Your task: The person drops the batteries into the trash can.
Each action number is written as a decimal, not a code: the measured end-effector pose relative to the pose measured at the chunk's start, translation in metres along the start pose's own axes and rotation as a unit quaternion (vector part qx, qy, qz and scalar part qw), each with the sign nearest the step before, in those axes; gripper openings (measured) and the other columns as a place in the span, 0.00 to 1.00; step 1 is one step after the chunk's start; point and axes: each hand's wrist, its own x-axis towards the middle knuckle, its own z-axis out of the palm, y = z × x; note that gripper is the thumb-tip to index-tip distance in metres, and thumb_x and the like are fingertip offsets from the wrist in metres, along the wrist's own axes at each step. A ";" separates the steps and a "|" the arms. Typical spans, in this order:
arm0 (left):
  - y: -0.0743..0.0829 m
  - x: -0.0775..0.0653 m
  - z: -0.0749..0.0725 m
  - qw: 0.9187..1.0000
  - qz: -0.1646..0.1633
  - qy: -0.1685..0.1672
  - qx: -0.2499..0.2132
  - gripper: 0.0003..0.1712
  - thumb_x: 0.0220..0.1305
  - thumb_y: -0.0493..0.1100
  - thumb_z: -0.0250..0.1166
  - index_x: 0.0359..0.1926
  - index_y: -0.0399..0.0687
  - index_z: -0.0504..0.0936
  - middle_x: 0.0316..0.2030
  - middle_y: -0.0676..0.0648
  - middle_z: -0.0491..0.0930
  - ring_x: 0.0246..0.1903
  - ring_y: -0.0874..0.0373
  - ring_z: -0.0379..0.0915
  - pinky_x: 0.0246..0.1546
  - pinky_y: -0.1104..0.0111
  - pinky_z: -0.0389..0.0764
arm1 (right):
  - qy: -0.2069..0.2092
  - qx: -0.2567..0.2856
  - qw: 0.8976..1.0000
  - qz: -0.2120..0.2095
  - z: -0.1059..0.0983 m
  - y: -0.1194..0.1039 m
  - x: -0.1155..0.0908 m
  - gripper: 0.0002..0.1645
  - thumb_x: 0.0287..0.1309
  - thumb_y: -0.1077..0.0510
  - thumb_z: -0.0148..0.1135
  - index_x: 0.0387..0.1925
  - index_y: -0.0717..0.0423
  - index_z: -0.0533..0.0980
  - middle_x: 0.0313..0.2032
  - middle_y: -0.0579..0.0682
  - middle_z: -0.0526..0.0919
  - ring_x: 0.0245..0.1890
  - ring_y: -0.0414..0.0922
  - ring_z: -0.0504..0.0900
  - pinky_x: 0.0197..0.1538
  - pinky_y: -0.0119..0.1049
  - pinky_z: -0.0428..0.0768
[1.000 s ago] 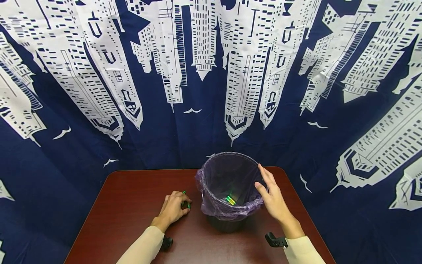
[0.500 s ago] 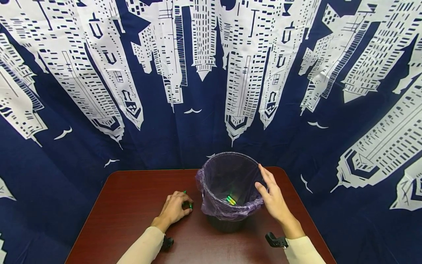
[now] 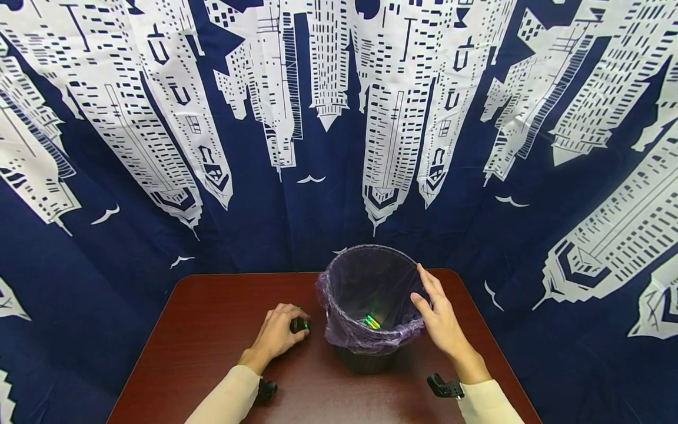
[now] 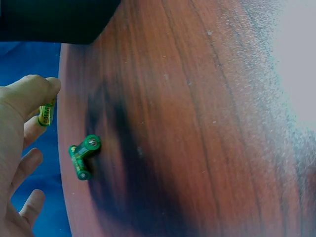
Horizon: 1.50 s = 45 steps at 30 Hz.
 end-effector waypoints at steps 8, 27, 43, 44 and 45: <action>0.003 0.001 -0.012 0.999 0.017 0.038 -0.005 0.20 0.61 0.43 0.91 0.53 0.59 0.96 0.52 0.55 0.94 0.57 0.50 0.87 0.59 0.47 0.83 | -0.004 -0.003 1.000 0.003 -0.002 0.000 0.002 0.44 0.86 0.58 0.59 0.93 0.62 0.58 0.88 0.71 0.61 0.89 0.75 0.61 0.84 0.87 0.57; 0.016 0.014 -0.050 0.995 0.059 0.074 -0.040 0.21 0.63 0.40 0.89 0.56 0.51 0.96 0.54 0.51 0.93 0.57 0.50 0.92 0.63 0.50 0.94 | 0.011 -0.003 1.000 -0.013 -0.003 -0.002 -0.001 0.43 0.86 0.60 0.59 0.92 0.64 0.58 0.89 0.70 0.62 0.89 0.73 0.62 0.73 0.05 0.51; 0.033 0.020 -0.083 0.990 0.084 0.100 -0.046 0.22 0.63 0.38 0.89 0.57 0.46 0.95 0.54 0.47 0.90 0.57 0.47 0.93 0.62 0.49 0.94 | 0.008 -0.002 1.000 -0.011 0.000 -0.004 -0.002 0.44 0.86 0.59 0.59 0.93 0.63 0.58 0.88 0.71 0.63 0.88 0.75 0.62 0.73 0.05 0.51; 0.034 0.021 -0.085 0.990 0.087 0.102 -0.046 0.22 0.63 0.38 0.89 0.57 0.46 0.95 0.54 0.47 0.90 0.57 0.47 0.93 0.62 0.50 0.95 | 0.008 -0.002 1.000 -0.011 0.000 -0.004 -0.001 0.44 0.86 0.59 0.59 0.93 0.63 0.58 0.88 0.71 0.63 0.88 0.75 0.62 0.73 0.05 0.51; 0.035 0.022 -0.088 0.989 0.091 0.104 -0.046 0.22 0.63 0.37 0.89 0.57 0.45 0.95 0.54 0.47 0.90 0.57 0.47 0.93 0.61 0.50 0.95 | 0.008 -0.002 1.000 -0.011 0.000 -0.004 -0.001 0.44 0.86 0.59 0.59 0.93 0.62 0.58 0.88 0.71 0.63 0.88 0.75 0.62 0.73 0.05 0.51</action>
